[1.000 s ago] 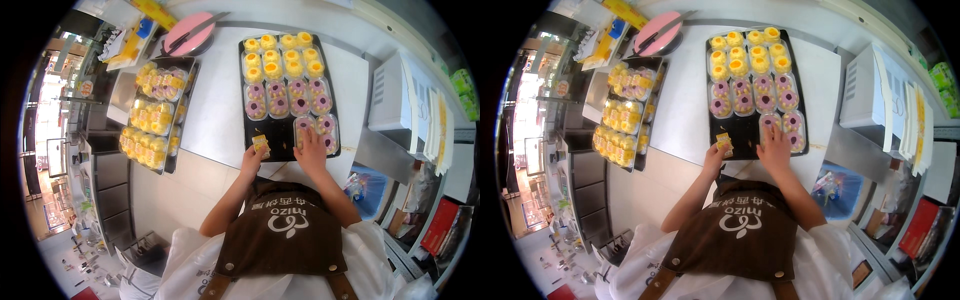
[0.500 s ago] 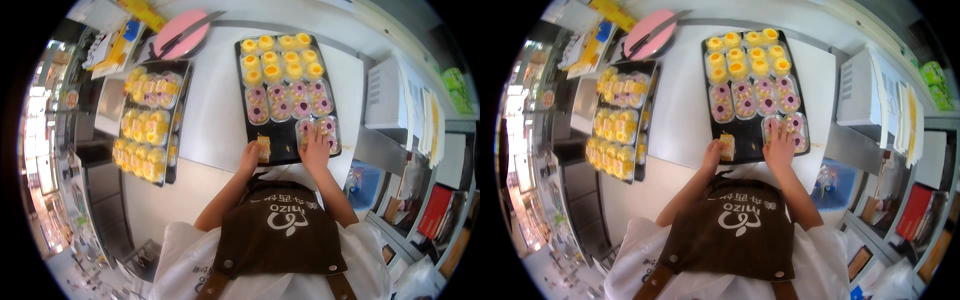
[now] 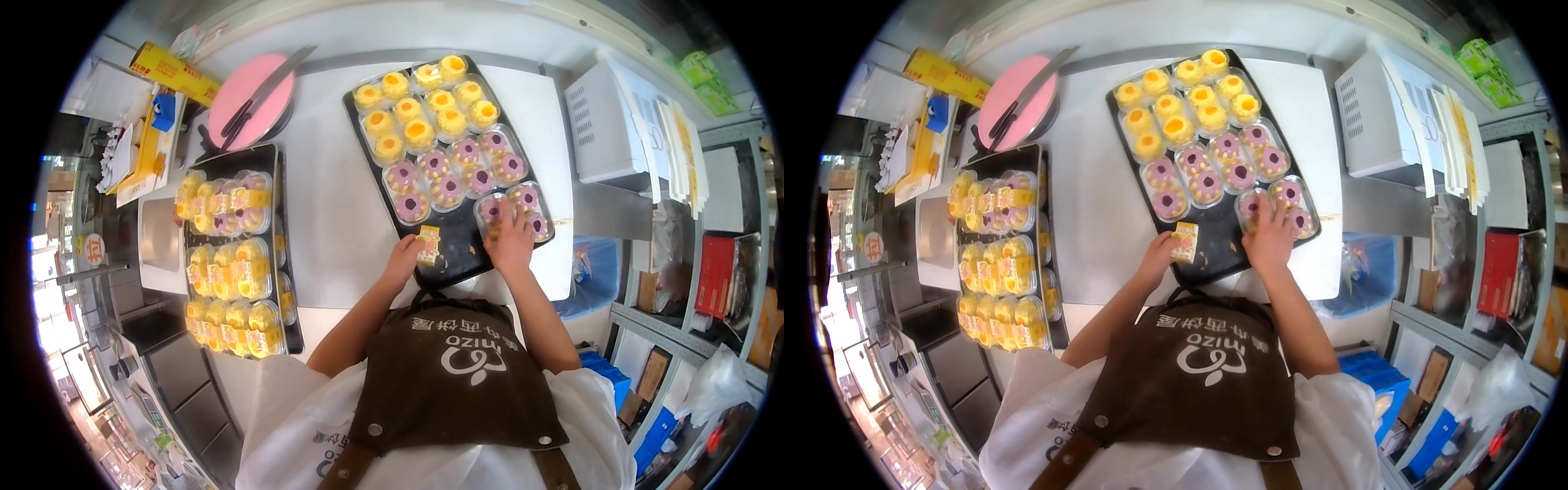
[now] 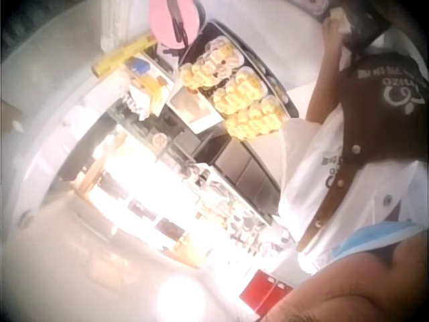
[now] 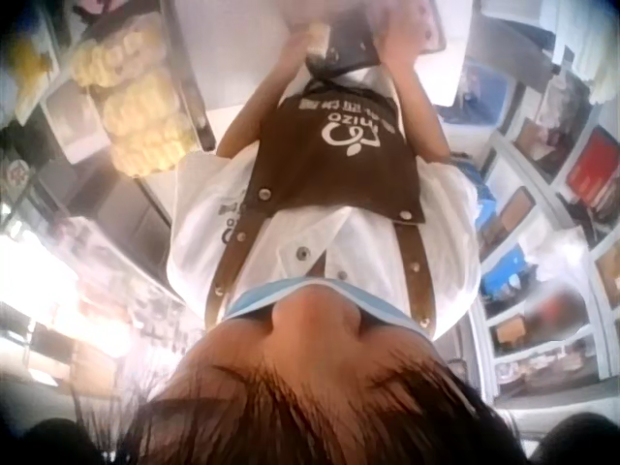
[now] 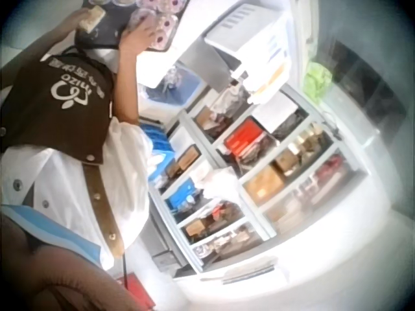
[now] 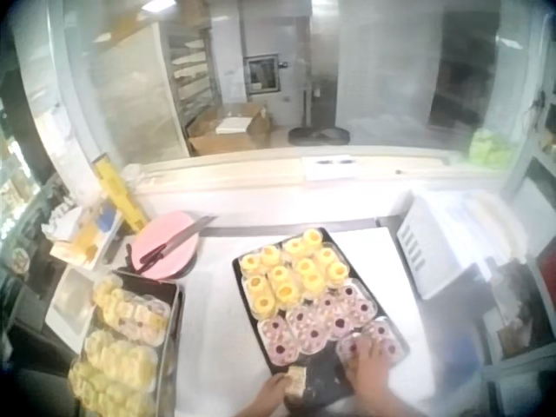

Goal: The person wraps individual yellow and purple pastries in clear plastic film and seals them with yellow labels. They work systematically on a tray of pastries, placing the wrapped items into a stack on the counter.

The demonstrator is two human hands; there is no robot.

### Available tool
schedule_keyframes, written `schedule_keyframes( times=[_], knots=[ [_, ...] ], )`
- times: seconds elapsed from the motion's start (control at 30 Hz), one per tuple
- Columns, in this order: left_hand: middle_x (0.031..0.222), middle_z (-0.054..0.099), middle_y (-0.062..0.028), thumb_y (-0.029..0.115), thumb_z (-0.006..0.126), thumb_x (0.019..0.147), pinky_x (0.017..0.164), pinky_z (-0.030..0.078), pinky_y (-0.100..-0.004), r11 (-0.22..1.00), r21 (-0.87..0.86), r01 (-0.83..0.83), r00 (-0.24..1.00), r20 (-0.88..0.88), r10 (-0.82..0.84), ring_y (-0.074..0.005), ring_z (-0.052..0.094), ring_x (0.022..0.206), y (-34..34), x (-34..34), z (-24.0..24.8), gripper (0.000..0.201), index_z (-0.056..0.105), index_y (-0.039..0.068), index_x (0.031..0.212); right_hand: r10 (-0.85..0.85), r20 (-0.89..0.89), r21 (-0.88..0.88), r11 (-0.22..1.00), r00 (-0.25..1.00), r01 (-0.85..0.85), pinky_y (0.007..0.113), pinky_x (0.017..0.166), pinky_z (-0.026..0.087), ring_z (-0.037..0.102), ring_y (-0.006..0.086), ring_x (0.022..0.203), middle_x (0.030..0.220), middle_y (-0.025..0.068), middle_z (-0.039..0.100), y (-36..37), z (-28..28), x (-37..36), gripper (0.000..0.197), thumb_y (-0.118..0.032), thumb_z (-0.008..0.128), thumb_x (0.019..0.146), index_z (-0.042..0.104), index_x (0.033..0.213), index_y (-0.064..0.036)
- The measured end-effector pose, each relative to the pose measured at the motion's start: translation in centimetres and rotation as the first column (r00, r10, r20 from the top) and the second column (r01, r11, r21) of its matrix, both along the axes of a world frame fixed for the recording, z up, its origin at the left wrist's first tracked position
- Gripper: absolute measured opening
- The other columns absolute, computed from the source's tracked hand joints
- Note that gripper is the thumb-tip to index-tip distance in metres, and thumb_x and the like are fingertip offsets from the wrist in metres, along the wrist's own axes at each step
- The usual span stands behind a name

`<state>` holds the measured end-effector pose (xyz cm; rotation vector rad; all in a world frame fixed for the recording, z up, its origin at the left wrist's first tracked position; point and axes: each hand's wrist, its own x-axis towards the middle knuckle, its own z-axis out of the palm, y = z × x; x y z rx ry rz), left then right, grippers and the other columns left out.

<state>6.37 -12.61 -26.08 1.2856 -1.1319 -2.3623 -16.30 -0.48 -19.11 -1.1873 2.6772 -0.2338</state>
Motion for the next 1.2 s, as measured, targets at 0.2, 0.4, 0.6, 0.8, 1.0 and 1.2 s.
schedule_keyframes(
  times=[0.2, 0.4, 0.6, 0.8, 1.0, 1.2],
  knots=[
    [0.106, 0.071, -0.0068, 0.020, 0.057, 0.101, 0.081, 0.054, -0.0298, 0.993, 0.075, -0.094, 0.995, -0.008, 0.095, -0.0144, 0.068, 0.092, 0.3, -0.2, 0.8, 0.029, 0.064, -0.002, 0.120, 0.022, 0.082, -0.133, 0.991, 0.996, -0.011, 0.054, 0.110, 0.042, 0.051, 0.0472, 0.125, 0.139, 0.0231, 0.050, -0.1, -0.1, -0.6, 0.101, -0.014, 0.080, 0.073, 0.031, 0.162, -0.0163],
    [0.108, 0.071, -0.0070, 0.019, 0.058, 0.099, 0.081, 0.054, -0.0290, 0.975, 0.087, -0.207, 0.977, 0.077, 0.200, -0.0144, 0.068, 0.094, 1.3, 0.1, 2.4, 0.031, 0.063, -0.001, 0.122, 0.294, 0.141, -0.284, 0.927, 0.945, -0.246, 0.051, 0.105, 0.044, 0.052, 0.0417, 0.118, 0.131, 0.0191, 0.055, 1.0, 0.3, -0.5, 0.090, -0.006, 0.072, 0.075, 0.040, 0.158, -0.0140],
    [0.115, 0.069, -0.0103, 0.018, 0.055, 0.100, 0.090, 0.056, -0.0348, 0.951, 0.007, -0.310, 0.946, 0.107, 0.307, -0.0196, 0.069, 0.103, 2.8, 0.3, 1.1, 0.031, 0.060, 0.000, 0.125, 0.578, 0.279, -0.319, 0.809, 0.767, -0.494, 0.047, 0.108, 0.044, 0.048, 0.0390, 0.128, 0.137, 0.0147, 0.052, 0.7, 1.5, 0.2, 0.091, -0.004, 0.076, 0.068, 0.047, 0.152, -0.0175],
    [0.114, 0.068, -0.0120, 0.018, 0.053, 0.101, 0.090, 0.056, -0.0383, 0.893, 0.084, -0.441, 0.895, -0.028, 0.445, -0.0222, 0.067, 0.104, 4.6, -0.8, 1.7, 0.031, 0.060, -0.002, 0.124, 0.709, 0.250, -0.340, 0.702, 0.660, -0.626, 0.048, 0.109, 0.043, 0.048, 0.0390, 0.130, 0.138, 0.0141, 0.051, 0.9, 0.8, 0.6, 0.092, -0.004, 0.077, 0.065, 0.048, 0.151, -0.0201],
    [0.121, 0.065, -0.0131, 0.022, 0.051, 0.103, 0.095, 0.054, -0.0386, 0.876, 0.124, -0.467, 0.877, -0.067, 0.477, -0.0229, 0.065, 0.109, 4.8, -1.6, 0.8, 0.036, 0.054, 0.001, 0.131, 0.740, 0.246, -0.374, 0.668, 0.626, -0.643, 0.048, 0.110, 0.044, 0.049, 0.0392, 0.131, 0.138, 0.0134, 0.051, 1.1, 0.0, 1.0, 0.093, -0.004, 0.077, 0.064, 0.048, 0.151, -0.0215],
    [0.134, 0.060, -0.0148, 0.027, 0.053, 0.104, 0.101, 0.050, -0.0350, 0.943, -0.182, -0.279, 0.958, 0.013, 0.286, -0.0231, 0.062, 0.119, 4.7, -2.9, -1.3, 0.050, 0.044, 0.000, 0.145, 0.712, 0.235, -0.410, 0.689, 0.661, -0.597, 0.048, 0.109, 0.044, 0.049, 0.0396, 0.130, 0.137, 0.0136, 0.051, 0.8, -0.8, 1.8, 0.094, -0.004, 0.077, 0.064, 0.047, 0.151, -0.0218]
  ],
)
